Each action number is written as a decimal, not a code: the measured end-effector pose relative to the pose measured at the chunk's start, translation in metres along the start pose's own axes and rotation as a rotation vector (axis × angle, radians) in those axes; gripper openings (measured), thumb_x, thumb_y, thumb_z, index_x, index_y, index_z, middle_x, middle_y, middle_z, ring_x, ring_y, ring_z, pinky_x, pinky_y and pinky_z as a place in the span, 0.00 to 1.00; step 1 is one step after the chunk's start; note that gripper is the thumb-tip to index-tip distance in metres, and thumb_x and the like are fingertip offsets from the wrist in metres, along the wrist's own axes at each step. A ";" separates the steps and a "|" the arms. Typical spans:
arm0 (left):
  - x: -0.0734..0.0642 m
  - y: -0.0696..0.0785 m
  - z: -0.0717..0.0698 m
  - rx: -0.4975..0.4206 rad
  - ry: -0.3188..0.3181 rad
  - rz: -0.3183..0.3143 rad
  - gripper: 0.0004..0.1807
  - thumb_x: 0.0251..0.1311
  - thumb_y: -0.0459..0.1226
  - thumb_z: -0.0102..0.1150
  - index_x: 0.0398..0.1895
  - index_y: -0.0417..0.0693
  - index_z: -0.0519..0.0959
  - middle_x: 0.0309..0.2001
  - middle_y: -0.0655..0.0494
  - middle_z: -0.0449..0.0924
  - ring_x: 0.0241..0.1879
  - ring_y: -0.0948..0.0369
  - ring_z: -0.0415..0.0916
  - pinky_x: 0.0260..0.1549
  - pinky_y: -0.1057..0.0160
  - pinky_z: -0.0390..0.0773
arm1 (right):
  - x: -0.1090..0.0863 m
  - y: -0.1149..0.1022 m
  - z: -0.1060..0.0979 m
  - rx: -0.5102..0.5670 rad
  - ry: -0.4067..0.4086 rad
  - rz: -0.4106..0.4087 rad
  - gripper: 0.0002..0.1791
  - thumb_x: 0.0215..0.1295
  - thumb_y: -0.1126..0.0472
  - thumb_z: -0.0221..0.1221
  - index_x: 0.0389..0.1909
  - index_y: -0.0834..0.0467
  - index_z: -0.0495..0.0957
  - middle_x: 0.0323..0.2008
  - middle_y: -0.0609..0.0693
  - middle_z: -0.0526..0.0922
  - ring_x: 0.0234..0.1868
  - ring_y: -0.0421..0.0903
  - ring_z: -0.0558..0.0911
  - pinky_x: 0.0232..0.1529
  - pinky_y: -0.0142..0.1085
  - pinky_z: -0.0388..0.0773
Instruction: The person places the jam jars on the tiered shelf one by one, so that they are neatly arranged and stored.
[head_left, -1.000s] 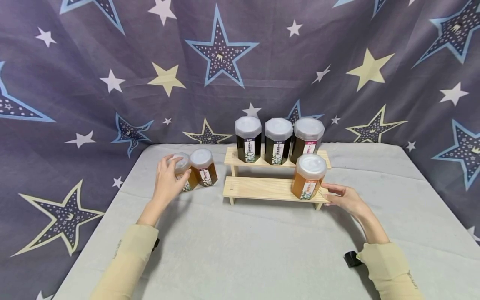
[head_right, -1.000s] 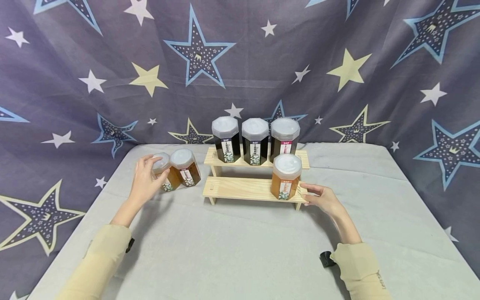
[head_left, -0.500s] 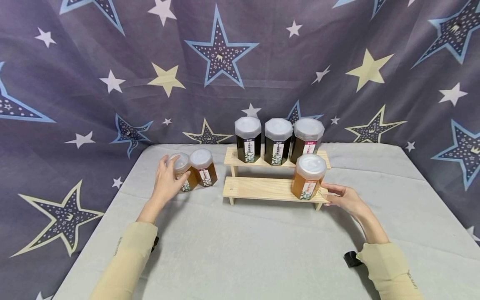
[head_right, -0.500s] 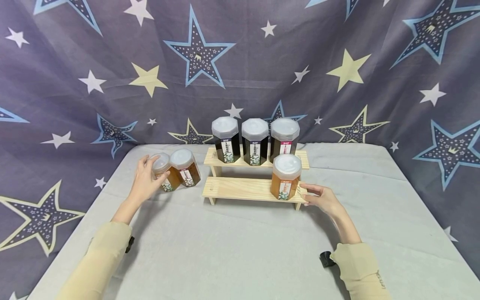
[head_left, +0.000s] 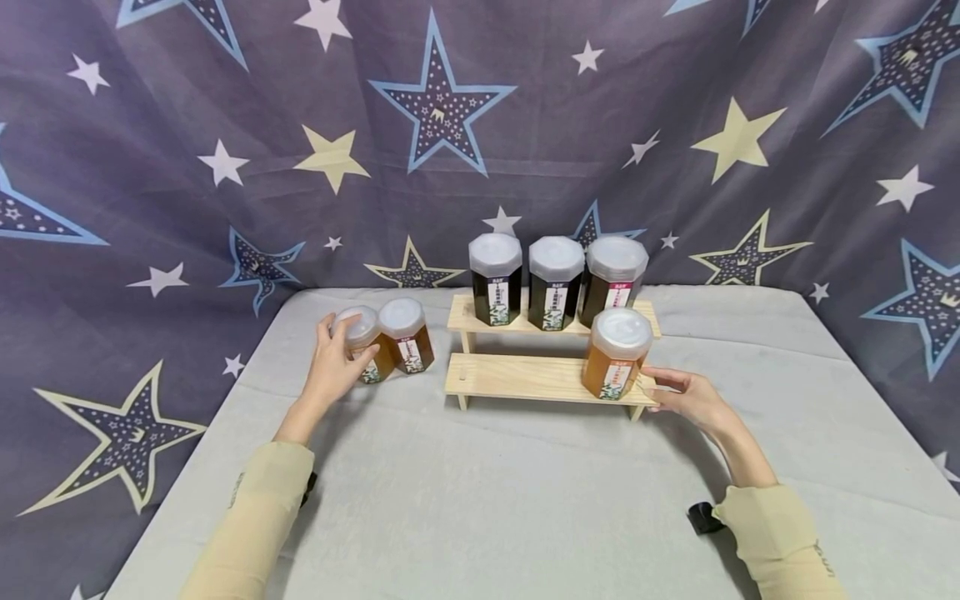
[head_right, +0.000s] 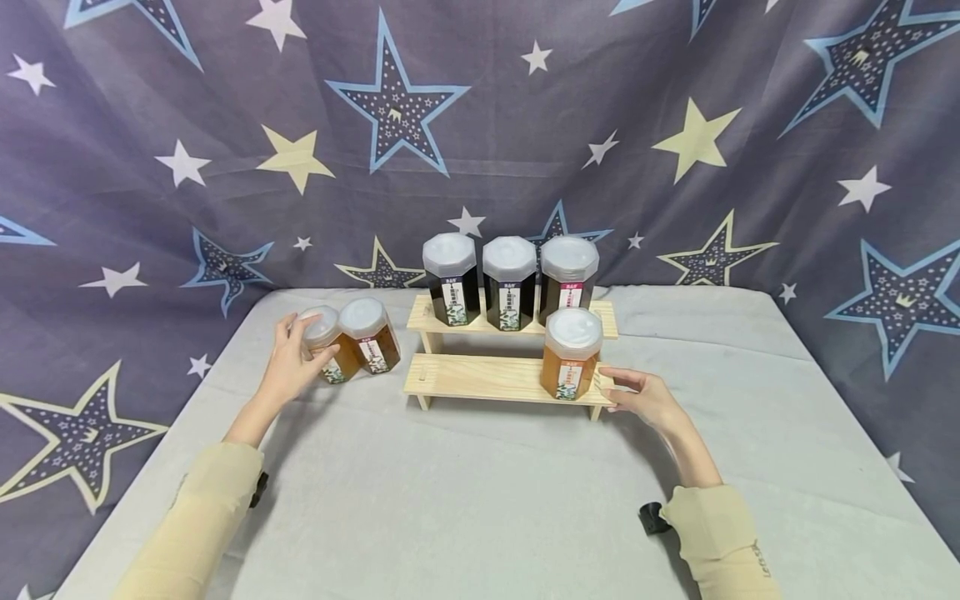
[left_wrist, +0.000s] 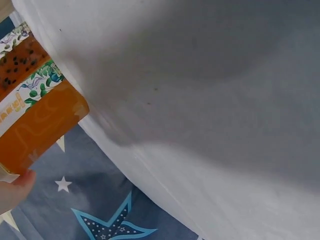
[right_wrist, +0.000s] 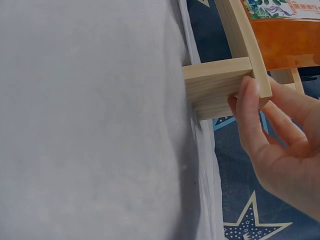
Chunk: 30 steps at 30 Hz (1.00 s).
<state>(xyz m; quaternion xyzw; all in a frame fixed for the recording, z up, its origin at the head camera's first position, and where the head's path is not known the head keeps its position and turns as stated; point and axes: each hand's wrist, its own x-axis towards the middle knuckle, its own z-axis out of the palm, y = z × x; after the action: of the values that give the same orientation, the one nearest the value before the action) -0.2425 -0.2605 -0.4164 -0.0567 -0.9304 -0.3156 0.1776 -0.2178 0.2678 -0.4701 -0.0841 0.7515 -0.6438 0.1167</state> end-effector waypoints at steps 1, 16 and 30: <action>0.000 0.000 0.000 -0.006 0.001 0.000 0.31 0.51 0.39 0.59 0.58 0.42 0.62 0.61 0.29 0.44 0.54 0.32 0.56 0.51 0.40 0.58 | -0.001 -0.002 0.000 0.005 -0.006 -0.013 0.28 0.50 0.57 0.63 0.53 0.61 0.71 0.40 0.36 0.77 0.34 0.41 0.81 0.37 0.37 0.77; 0.004 -0.003 0.005 -0.069 0.067 0.007 0.28 0.49 0.36 0.62 0.54 0.41 0.65 0.53 0.32 0.53 0.39 0.43 0.65 0.42 0.46 0.65 | 0.002 0.005 -0.002 0.005 0.007 0.021 0.37 0.45 0.53 0.65 0.56 0.67 0.67 0.42 0.39 0.76 0.35 0.42 0.81 0.38 0.37 0.76; 0.006 0.001 0.003 -0.096 0.111 -0.029 0.26 0.45 0.33 0.65 0.50 0.39 0.70 0.49 0.34 0.58 0.35 0.44 0.68 0.41 0.48 0.67 | -0.005 -0.009 0.004 0.009 0.001 -0.025 0.25 0.52 0.60 0.61 0.53 0.62 0.71 0.42 0.42 0.78 0.34 0.41 0.81 0.38 0.39 0.76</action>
<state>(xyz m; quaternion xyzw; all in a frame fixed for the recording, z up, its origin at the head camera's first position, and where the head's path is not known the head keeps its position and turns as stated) -0.2490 -0.2575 -0.4157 -0.0341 -0.9035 -0.3651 0.2217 -0.2123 0.2634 -0.4610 -0.0926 0.7474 -0.6488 0.1090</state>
